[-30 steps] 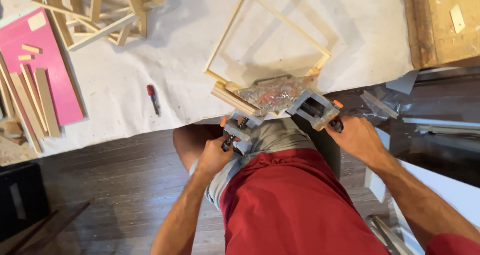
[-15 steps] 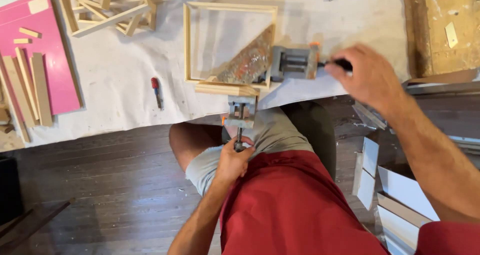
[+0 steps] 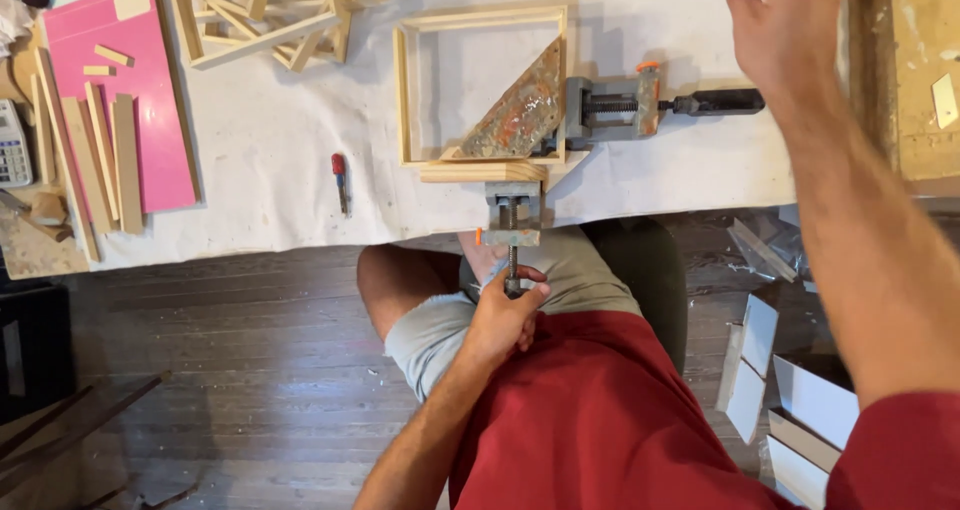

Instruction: Assembling wooden frame corners using a corner jig and screw clamps on a workbench.

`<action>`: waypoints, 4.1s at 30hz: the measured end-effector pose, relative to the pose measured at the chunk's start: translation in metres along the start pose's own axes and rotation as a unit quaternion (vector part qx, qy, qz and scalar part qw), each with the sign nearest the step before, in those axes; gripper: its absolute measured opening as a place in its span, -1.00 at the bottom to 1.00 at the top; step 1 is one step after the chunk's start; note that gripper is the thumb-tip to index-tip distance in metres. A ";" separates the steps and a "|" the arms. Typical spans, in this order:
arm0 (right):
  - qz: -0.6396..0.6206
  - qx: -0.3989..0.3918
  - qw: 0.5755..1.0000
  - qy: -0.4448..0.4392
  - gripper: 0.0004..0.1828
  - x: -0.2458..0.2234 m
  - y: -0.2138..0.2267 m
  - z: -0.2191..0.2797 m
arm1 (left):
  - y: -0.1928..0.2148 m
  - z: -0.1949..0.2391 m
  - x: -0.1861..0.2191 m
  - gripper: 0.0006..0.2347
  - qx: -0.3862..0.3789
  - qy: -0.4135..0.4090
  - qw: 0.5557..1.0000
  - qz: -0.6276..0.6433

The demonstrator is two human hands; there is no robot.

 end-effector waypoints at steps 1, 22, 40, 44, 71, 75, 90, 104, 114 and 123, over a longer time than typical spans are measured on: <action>-0.111 0.027 0.993 0.011 -0.69 -0.008 0.010 0.013 | -0.004 -0.003 -0.002 -0.86 -0.012 -0.008 1.000 0.019; -0.607 -0.097 0.725 -0.309 -0.84 -0.137 -0.049 0.235 | -0.043 0.119 0.134 -0.84 0.025 -0.509 0.827 -0.240; -0.593 -0.061 0.764 -0.245 -0.75 -0.171 0.012 0.216 | -0.042 0.151 0.145 -0.86 -0.029 -0.556 0.819 -0.140; -0.605 -0.077 0.749 -0.260 -0.75 -0.181 0.007 0.211 | -0.035 0.137 0.136 -0.91 -0.037 -0.544 0.832 -0.105; -0.650 -0.098 0.698 -0.283 -0.66 -0.158 -0.031 0.236 | -0.036 0.112 0.123 -0.90 -0.085 -0.518 0.849 -0.062; -0.681 -0.142 0.644 -0.318 -0.63 -0.170 -0.028 0.233 | -0.040 0.109 0.116 -0.88 -0.115 -0.489 0.862 -0.073; -0.743 -0.100 0.586 -0.309 -0.61 -0.165 -0.037 0.236 | -0.047 0.087 0.106 -0.84 -0.176 -0.424 0.876 0.146; -0.754 -0.093 0.558 -0.334 -0.68 -0.144 -0.056 0.255 | -0.044 0.093 0.117 -0.86 -0.134 -0.444 0.880 0.103; -0.774 -0.091 0.542 -0.315 -0.66 -0.167 -0.042 0.235 | -0.051 0.084 0.104 -0.90 -0.170 -0.395 0.881 0.198; -0.761 -0.084 0.560 -0.317 -0.67 -0.157 -0.045 0.243 | -0.037 0.061 0.082 -0.90 -0.202 -0.236 0.883 0.352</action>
Point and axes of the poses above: each hand's wrist, its own z-axis away from the middle knuckle, its own y-axis out of the back of the hand, x = y × z, the point moved 10 cm from there along -z, towards the middle knuckle, and after that the axes turned 3 degrees about y, right-handed, at the moved point
